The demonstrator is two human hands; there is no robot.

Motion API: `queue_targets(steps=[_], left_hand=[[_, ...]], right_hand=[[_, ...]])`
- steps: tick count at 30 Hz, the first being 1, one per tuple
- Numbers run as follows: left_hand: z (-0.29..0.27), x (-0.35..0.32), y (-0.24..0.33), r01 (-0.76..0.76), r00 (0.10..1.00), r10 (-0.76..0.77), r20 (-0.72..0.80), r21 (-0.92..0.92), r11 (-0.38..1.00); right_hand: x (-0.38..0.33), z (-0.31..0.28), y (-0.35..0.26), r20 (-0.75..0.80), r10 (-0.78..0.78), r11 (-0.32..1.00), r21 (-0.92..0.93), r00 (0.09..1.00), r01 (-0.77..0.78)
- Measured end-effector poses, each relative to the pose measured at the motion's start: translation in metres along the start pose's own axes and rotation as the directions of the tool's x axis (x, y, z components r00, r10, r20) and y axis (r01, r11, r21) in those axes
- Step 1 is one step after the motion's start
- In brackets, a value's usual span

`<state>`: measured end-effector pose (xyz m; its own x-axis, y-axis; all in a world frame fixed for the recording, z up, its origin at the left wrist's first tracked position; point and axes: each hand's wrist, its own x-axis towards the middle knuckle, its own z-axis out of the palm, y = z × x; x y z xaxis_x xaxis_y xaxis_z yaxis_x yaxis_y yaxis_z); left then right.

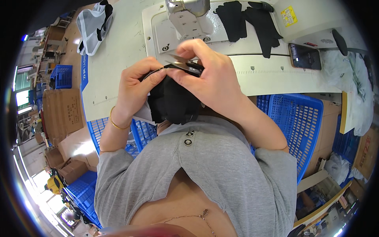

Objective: Stitching black material onto shoe uppers using an industrial sewing machine.

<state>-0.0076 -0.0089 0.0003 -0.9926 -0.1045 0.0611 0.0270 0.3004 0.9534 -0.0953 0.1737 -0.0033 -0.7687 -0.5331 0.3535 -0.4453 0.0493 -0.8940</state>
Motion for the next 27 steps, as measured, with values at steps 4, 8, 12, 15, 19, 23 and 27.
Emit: queue_targets(steps=[4,8,12,15,19,23,27], left_hand=[[-0.002,0.002,-0.001,0.003,0.999,-0.005,0.042,0.054,0.999],[-0.004,0.001,0.001,0.162,0.983,-0.15,0.106,-0.123,0.979],[-0.018,0.002,0.004,0.29,0.939,-0.267,0.219,-0.08,0.954],[-0.01,-0.001,0.0,0.206,0.968,-0.206,0.142,0.019,0.978],[0.003,-0.001,-0.003,0.313,0.948,-0.311,0.071,-0.396,0.864],[0.008,-0.003,-0.002,0.245,0.962,-0.271,0.016,-0.48,0.842],[0.007,0.0,0.0,0.252,0.963,-0.266,0.036,-0.462,0.85]], right_hand=[[0.003,-0.004,0.01,0.191,-0.009,1.0,-0.005,0.982,0.01],[0.001,-0.002,0.012,0.2,0.008,1.0,-0.001,0.98,-0.008],[-0.002,0.001,0.016,0.156,0.002,0.999,-0.036,0.988,0.004],[-0.004,0.003,0.018,0.133,-0.016,0.998,-0.059,0.991,0.024],[-0.008,0.008,0.017,0.082,-0.008,0.999,-0.052,0.997,0.012],[-0.01,0.009,0.017,0.055,-0.033,0.998,-0.052,0.998,0.036],[-0.011,0.009,0.014,0.037,-0.005,0.998,-0.058,0.999,0.007]])
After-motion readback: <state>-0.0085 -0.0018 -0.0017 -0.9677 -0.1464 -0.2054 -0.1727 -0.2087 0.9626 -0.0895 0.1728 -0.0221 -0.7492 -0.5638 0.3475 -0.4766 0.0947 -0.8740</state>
